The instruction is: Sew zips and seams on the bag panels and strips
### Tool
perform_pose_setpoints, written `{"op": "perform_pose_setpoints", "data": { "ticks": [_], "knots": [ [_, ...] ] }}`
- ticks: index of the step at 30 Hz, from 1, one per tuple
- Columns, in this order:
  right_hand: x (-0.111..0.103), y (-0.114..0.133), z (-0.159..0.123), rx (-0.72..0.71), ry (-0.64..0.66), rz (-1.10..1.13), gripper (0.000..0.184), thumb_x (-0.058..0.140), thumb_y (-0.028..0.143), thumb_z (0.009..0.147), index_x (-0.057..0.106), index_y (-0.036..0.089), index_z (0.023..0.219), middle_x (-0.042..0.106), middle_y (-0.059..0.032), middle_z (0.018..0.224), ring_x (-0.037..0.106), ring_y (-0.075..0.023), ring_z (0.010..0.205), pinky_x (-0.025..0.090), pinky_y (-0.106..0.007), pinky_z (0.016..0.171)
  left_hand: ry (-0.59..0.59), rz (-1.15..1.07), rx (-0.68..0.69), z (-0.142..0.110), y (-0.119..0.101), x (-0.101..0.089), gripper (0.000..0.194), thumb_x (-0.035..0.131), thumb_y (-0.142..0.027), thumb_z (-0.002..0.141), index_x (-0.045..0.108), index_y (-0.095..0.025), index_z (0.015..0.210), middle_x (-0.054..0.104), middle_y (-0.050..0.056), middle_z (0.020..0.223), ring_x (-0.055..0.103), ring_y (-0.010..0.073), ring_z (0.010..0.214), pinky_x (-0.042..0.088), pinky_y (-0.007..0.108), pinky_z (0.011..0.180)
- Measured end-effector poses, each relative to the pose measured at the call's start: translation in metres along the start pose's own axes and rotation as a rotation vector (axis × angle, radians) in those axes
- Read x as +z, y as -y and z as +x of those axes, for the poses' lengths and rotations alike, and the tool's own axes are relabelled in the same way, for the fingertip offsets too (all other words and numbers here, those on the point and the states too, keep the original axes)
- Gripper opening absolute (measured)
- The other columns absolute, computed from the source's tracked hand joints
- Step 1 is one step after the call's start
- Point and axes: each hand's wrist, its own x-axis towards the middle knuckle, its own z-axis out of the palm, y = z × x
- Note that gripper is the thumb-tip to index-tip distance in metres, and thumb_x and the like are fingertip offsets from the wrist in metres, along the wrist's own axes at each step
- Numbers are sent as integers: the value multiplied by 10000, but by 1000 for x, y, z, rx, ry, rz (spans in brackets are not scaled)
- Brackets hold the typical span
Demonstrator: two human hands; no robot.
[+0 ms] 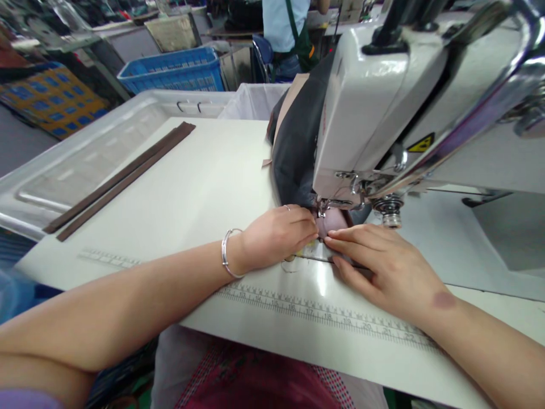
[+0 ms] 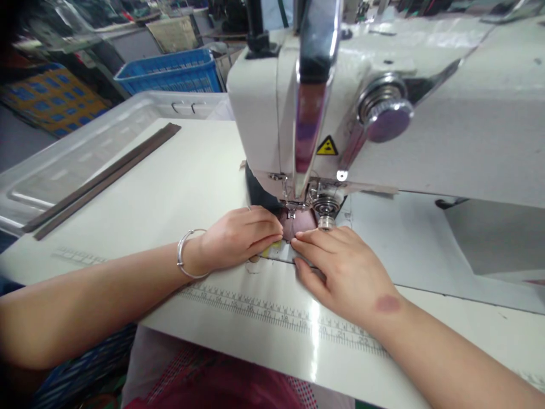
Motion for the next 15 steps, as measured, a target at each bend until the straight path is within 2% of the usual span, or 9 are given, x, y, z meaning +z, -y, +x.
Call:
{"op": "perform_pose_setpoints", "data": {
  "ticks": [8,15],
  "knots": [
    [1,3,-1,-10,-22,13,273,558,247,887,644,203,1142,646,-50,1123,583,-221,1001,454,-417,895,56,90,73,-4,-4,5,198,451,-166,954,630,-95,999,640,77,957,553,160,900,504,290,844],
    [2,5,-4,4,-14,10,315,556,248,872,607,176,1174,629,-54,1170,568,-213,1050,451,-408,937,54,76,120,-9,-7,-1,213,454,-156,946,641,-106,1034,659,85,1051,576,174,985,504,307,920]
  ]
}}
